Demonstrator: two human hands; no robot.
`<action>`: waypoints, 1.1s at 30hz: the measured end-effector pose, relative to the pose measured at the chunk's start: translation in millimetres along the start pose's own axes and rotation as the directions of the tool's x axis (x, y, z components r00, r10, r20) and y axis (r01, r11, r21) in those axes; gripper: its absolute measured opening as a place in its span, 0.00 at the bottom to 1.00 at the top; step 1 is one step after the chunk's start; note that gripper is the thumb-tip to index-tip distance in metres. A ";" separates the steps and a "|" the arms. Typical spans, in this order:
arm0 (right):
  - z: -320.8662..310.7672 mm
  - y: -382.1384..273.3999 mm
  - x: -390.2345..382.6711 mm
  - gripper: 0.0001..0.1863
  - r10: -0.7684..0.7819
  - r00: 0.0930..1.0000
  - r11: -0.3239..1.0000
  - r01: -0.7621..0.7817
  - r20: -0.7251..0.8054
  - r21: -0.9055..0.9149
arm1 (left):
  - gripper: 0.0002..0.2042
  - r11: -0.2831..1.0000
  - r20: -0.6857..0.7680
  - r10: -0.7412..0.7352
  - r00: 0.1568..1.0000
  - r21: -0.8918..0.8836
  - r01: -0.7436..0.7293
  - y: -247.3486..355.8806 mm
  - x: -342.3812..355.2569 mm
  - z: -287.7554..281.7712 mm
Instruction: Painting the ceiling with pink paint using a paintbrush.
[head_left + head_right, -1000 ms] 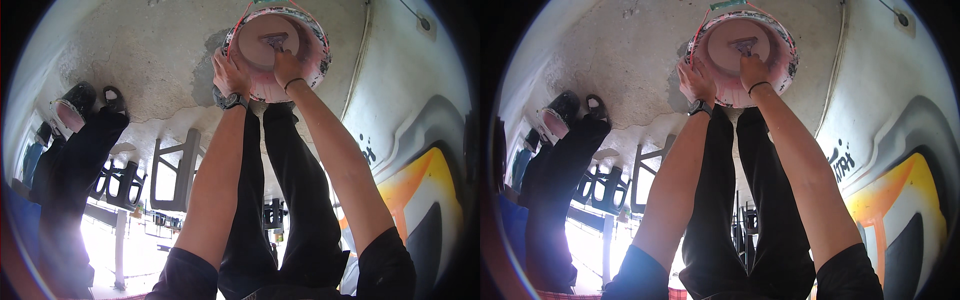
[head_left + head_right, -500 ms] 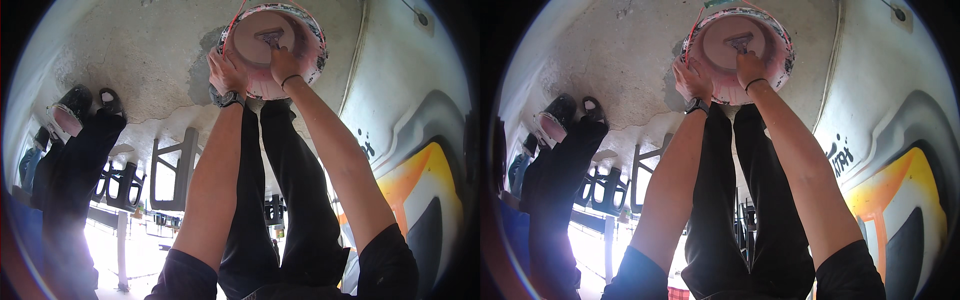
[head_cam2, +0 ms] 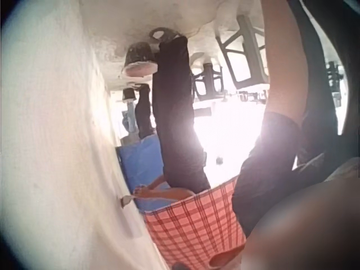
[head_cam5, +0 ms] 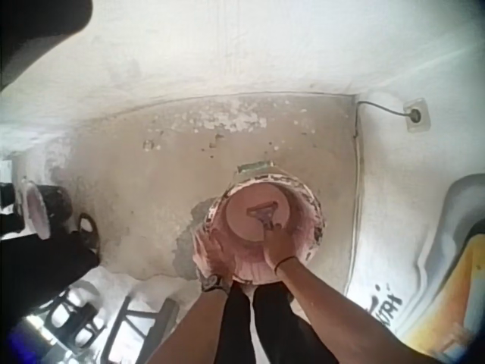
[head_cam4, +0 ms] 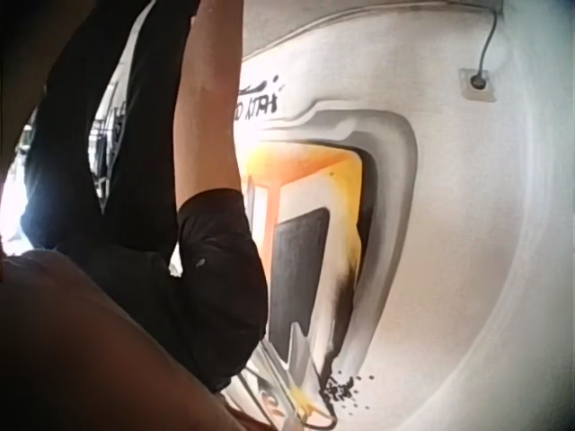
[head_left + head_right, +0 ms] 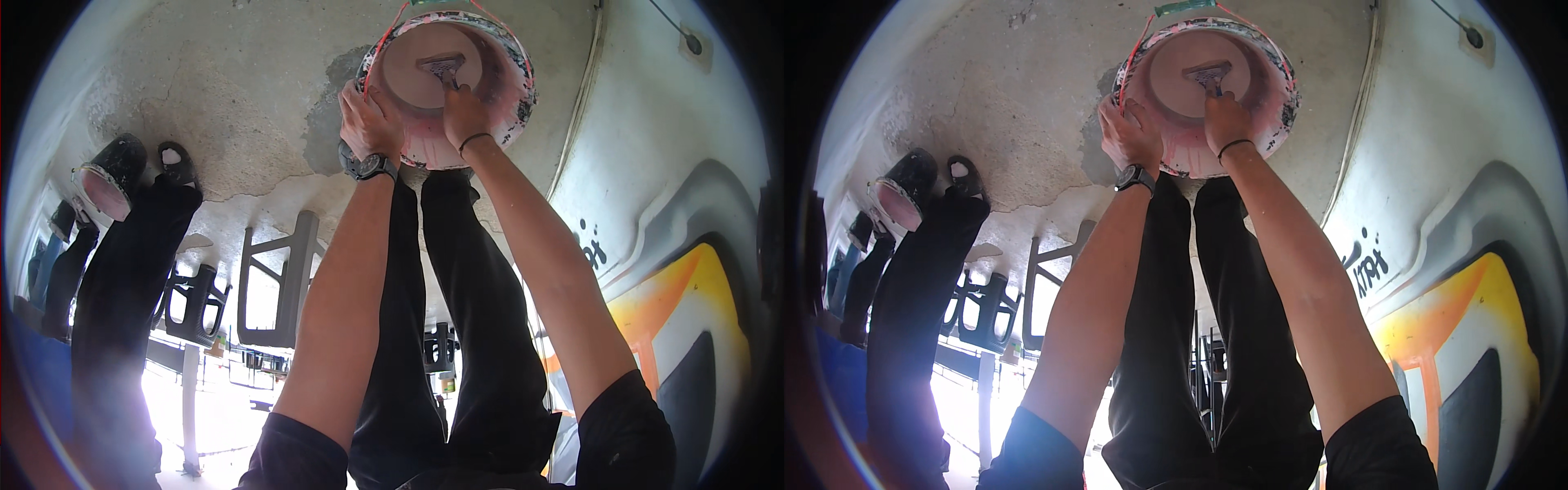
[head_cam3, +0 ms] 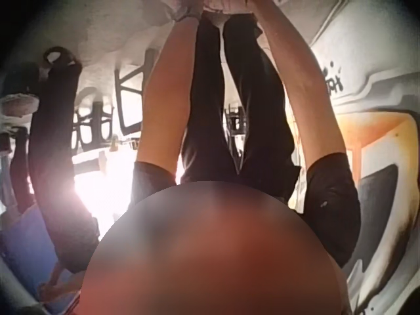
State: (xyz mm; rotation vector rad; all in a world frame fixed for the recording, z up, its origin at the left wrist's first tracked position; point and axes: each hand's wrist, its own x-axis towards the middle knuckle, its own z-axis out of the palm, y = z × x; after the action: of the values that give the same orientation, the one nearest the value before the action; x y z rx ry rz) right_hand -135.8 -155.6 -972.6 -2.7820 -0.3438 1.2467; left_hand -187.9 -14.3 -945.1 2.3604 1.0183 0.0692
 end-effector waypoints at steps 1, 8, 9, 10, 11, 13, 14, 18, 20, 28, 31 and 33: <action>2.2 3.4 -1.7 0.23 0.003 1.000 1.000 -0.003 0.013 0.004 | 0.14 1.000 0.018 0.019 1.000 0.003 -0.019 -0.9 -1.2 1.0; -2.9 6.6 6.5 0.23 -0.026 1.000 1.000 0.026 0.006 -0.008 | 0.14 0.999 -0.029 0.041 0.999 0.005 -0.041 1.8 1.8 1.0; -4.2 6.4 8.9 0.23 -0.029 1.000 1.000 0.029 -0.010 -0.009 | 0.14 0.999 -0.016 0.040 0.999 0.002 -0.040 2.1 0.6 0.5; -4.7 6.7 6.1 0.24 -0.031 0.999 0.999 0.032 0.004 -0.007 | 0.14 0.999 -0.004 0.038 0.999 -0.002 -0.038 2.6 -0.5 0.1; -6.7 2.6 3.9 0.25 -0.037 0.999 0.999 0.037 0.015 -0.001 | 0.14 0.999 -0.019 0.049 0.999 -0.005 -0.049 1.1 1.0 -2.0; -9.5 -1.6 1.8 0.26 -0.030 0.999 1.000 0.030 -0.012 0.006 | 0.14 0.999 -0.008 0.038 0.999 0.014 -0.038 -0.8 2.7 -3.9; -9.2 -1.4 0.7 0.26 -0.016 1.000 1.000 0.017 -0.019 0.008 | 0.14 0.999 -0.018 0.045 0.999 0.007 -0.045 -0.3 1.4 -4.1; -6.1 2.1 -1.2 0.26 -0.006 0.999 1.000 0.006 -0.038 0.007 | 0.14 0.999 -0.013 0.042 0.999 0.011 -0.042 2.0 2.6 -1.7; -5.4 3.2 -0.8 0.25 -0.044 0.996 0.999 0.042 -0.081 -0.025 | 0.14 0.999 -0.003 0.035 0.999 0.000 -0.035 2.2 2.4 -1.8; -29.0 5.5 6.1 0.24 -0.060 0.997 0.994 0.064 -0.048 0.093 | 0.14 0.999 0.023 0.029 0.999 0.027 -0.030 1.0 1.1 -1.4; -39.3 -0.3 -10.9 0.21 -0.037 0.998 0.967 0.051 -0.059 0.250 | 0.15 0.998 0.018 0.041 0.999 0.038 -0.042 1.2 3.9 -9.3; -38.4 10.7 -16.5 0.19 0.004 0.997 0.953 0.019 -0.075 0.303 | 0.16 1.000 0.068 0.017 0.998 0.023 -0.019 5.1 3.3 -12.1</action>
State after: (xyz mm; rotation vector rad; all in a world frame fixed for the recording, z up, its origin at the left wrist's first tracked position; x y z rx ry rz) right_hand -116.0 -169.0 -936.6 -2.5525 -0.1415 1.0843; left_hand -185.4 -9.1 -932.9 2.3764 0.9704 -0.0161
